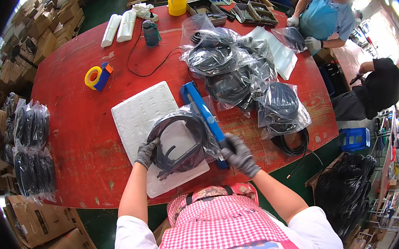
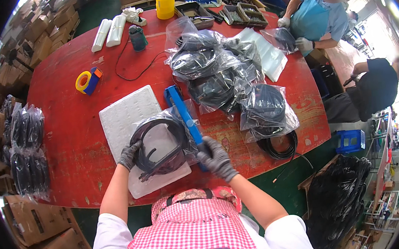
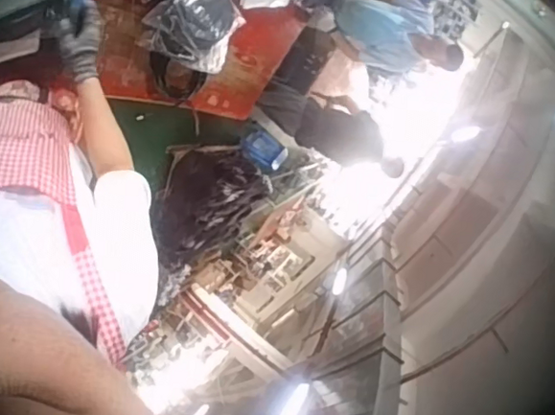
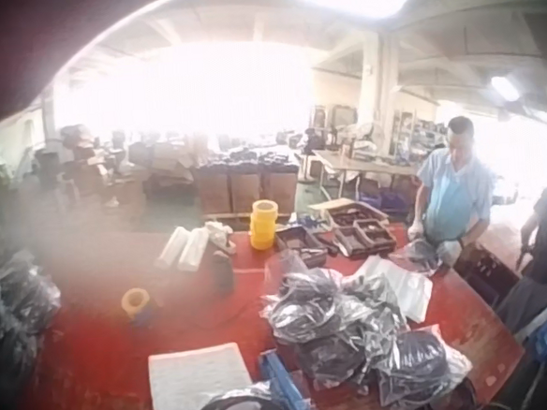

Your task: Packaging black hose coils into plastic bags and sealing them using a manual heat sealer.

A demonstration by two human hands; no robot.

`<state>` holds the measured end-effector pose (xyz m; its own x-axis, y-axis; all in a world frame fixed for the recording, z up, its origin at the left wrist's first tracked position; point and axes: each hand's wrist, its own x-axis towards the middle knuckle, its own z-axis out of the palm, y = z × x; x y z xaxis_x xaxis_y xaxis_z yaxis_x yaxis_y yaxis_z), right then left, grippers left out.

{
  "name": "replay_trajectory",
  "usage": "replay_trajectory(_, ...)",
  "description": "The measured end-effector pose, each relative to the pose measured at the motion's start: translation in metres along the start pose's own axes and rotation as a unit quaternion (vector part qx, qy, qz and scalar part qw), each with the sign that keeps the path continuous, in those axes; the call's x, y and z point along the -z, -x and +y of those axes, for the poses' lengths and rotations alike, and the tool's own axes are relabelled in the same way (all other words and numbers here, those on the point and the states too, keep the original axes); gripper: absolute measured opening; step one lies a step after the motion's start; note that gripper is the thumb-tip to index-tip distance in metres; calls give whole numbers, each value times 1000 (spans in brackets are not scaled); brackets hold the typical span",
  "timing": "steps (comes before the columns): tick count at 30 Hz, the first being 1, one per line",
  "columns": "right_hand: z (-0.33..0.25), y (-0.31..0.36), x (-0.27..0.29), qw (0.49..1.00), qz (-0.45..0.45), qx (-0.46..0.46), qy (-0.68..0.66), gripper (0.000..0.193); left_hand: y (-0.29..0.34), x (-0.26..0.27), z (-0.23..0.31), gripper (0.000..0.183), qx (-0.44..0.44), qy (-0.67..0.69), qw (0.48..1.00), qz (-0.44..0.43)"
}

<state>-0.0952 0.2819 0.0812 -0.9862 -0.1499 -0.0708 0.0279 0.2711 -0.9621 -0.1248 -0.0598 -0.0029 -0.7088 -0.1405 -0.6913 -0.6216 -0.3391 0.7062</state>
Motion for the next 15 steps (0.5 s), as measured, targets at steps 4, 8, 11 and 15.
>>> replay_trajectory(4, -48, -8, 41, 947, 106, -49, -299, 33, 18, -3, 3, 25, -53, 4, 998, 17)
replay_trajectory(8, -28, 12, 72, 975, 107, -71, -182, 26, 55, -13, -8, 24, -106, 105, 989, 10)
replay_trajectory(11, -6, 32, 79, 993, 76, -88, -24, 23, 78, 10, -33, 22, -161, 152, 974, 45)
replay_trajectory(15, 34, 57, 91, 986, 36, -135, 92, 25, 113, 83, -41, 17, -100, 345, 931, 64)
